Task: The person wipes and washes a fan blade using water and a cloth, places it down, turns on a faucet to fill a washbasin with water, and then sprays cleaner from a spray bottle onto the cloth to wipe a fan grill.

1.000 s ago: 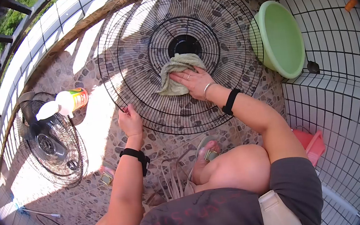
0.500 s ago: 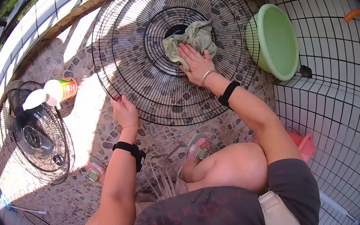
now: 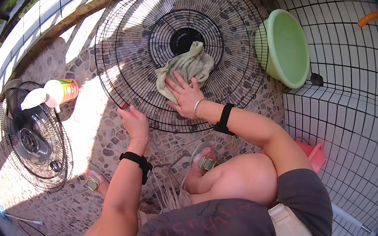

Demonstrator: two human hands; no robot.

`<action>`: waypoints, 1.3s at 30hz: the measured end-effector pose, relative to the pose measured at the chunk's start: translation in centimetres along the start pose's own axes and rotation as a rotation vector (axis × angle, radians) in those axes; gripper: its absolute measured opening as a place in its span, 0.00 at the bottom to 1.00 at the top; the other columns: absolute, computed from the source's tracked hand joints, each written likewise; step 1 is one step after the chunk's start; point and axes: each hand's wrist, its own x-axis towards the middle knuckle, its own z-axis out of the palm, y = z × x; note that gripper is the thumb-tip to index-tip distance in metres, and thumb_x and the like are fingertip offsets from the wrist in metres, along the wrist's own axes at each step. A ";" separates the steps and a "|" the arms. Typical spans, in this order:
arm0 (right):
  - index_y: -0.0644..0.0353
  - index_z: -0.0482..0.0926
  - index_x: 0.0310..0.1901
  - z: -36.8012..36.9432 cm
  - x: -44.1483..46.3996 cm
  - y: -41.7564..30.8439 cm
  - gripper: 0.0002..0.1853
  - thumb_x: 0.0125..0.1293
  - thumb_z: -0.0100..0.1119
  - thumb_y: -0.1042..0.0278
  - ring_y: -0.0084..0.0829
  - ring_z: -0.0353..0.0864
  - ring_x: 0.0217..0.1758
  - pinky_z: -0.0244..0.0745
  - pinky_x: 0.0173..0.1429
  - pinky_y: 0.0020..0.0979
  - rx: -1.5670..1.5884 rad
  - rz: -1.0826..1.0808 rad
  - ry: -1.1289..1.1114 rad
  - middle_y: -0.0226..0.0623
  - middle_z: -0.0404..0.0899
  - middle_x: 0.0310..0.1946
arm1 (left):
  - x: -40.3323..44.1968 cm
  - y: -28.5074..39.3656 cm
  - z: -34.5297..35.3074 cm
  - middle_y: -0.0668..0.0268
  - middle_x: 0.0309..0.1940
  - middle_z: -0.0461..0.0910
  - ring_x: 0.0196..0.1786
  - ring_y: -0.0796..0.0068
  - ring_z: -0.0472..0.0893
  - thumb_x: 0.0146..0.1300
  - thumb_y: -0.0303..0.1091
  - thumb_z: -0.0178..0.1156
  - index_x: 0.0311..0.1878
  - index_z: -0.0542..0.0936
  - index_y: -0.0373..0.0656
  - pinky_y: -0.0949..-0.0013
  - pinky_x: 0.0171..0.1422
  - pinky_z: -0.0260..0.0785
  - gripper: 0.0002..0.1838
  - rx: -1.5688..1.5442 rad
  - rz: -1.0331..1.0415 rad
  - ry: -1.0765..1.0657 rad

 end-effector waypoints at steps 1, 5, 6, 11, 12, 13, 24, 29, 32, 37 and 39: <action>0.42 0.45 0.73 0.3 -0.5 -1.4 0.32 0.69 0.36 0.48 0.28 0.36 0.77 0.41 0.69 0.53 -0.025 -0.162 -0.103 0.21 0.36 0.75 | -0.1 0.1 -0.2 0.44 0.33 0.77 0.37 0.43 0.78 0.66 0.34 0.48 0.51 0.62 0.32 0.52 0.41 0.68 0.16 0.003 -0.004 0.001; 0.33 0.48 0.71 -0.8 1.9 5.5 0.30 0.68 0.38 0.51 0.20 0.42 0.76 0.46 0.68 0.50 0.097 0.011 0.112 0.10 0.40 0.74 | -0.6 -0.4 -0.6 0.42 0.34 0.77 0.38 0.41 0.77 0.67 0.35 0.47 0.52 0.61 0.32 0.50 0.41 0.67 0.18 -0.056 -0.017 -0.098; 0.34 0.48 0.71 -0.9 2.7 7.6 0.29 0.69 0.36 0.51 0.20 0.41 0.76 0.46 0.67 0.51 0.055 0.085 0.151 0.11 0.40 0.74 | -0.6 -0.6 -0.5 0.41 0.34 0.77 0.38 0.40 0.77 0.67 0.35 0.47 0.53 0.60 0.31 0.50 0.41 0.67 0.18 -0.096 0.007 -0.116; 0.37 0.48 0.72 -1.1 2.3 0.5 0.29 0.70 0.32 0.49 0.26 0.34 0.77 0.41 0.69 0.57 0.016 0.065 0.070 0.19 0.39 0.75 | -1.7 0.1 0.7 0.39 0.33 0.77 0.39 0.38 0.76 0.67 0.35 0.46 0.54 0.59 0.29 0.49 0.42 0.67 0.20 -0.036 -0.059 -0.080; 0.35 0.47 0.72 -0.4 1.8 -1.2 0.29 0.69 0.34 0.49 0.26 0.36 0.77 0.42 0.69 0.57 0.060 -0.166 0.018 0.18 0.39 0.74 | -2.1 0.0 0.6 0.39 0.33 0.77 0.39 0.38 0.76 0.67 0.35 0.45 0.55 0.58 0.29 0.49 0.43 0.67 0.21 -0.010 -0.073 -0.080; 0.33 0.47 0.72 0.7 1.6 -2.0 0.30 0.69 0.35 0.49 0.25 0.38 0.77 0.43 0.69 0.56 0.107 -0.395 -0.036 0.17 0.40 0.74 | -2.3 -0.2 0.6 0.39 0.33 0.77 0.39 0.38 0.76 0.67 0.35 0.45 0.55 0.58 0.29 0.49 0.43 0.67 0.21 -0.007 -0.081 -0.079; 0.43 0.56 0.69 -1.1 2.7 -2.1 0.28 0.69 0.32 0.47 0.28 0.31 0.78 0.30 0.67 0.65 0.216 -0.260 -0.050 0.26 0.45 0.74 | -3.3 -2.8 1.6 0.40 0.44 0.73 0.46 0.44 0.75 0.68 0.31 0.43 0.59 0.55 0.28 0.54 0.50 0.67 0.22 -0.215 -0.032 -0.177; 0.45 0.60 0.67 -0.8 5.7 5.8 0.27 0.69 0.30 0.50 0.22 0.57 0.70 0.28 0.72 0.47 -0.021 0.011 0.189 0.22 0.58 0.69 | -4.8 -0.2 0.7 0.66 0.24 0.66 0.18 0.79 0.68 0.70 0.29 0.39 0.55 0.56 0.38 0.76 0.19 0.63 0.13 -0.451 -0.271 -0.301; 0.49 0.58 0.69 -2.3 6.6 8.2 0.27 0.70 0.29 0.51 0.31 0.40 0.76 0.24 0.71 0.57 0.039 0.278 0.370 0.27 0.54 0.71 | -4.5 -0.1 0.3 0.53 0.31 0.77 0.18 0.71 0.77 0.69 0.31 0.43 0.55 0.57 0.35 0.71 0.18 0.69 0.16 -0.531 -0.377 -0.420; 0.39 0.57 0.69 1.4 3.5 -1.8 0.27 0.68 0.37 0.51 0.25 0.38 0.77 0.28 0.72 0.57 0.135 -0.395 0.160 0.18 0.47 0.73 | 1.7 0.0 -3.3 0.61 0.22 0.76 0.16 0.73 0.75 0.70 0.39 0.46 0.41 0.70 0.33 0.72 0.15 0.67 0.15 -0.230 -0.234 -0.306; 0.36 0.54 0.69 0.5 4.3 0.7 0.28 0.66 0.40 0.53 0.22 0.44 0.75 0.32 0.74 0.49 0.138 -0.549 0.183 0.15 0.46 0.73 | 1.3 -0.8 -2.8 0.63 0.17 0.73 0.15 0.73 0.75 0.71 0.41 0.43 0.38 0.70 0.34 0.72 0.14 0.66 0.17 -0.391 -0.344 -0.366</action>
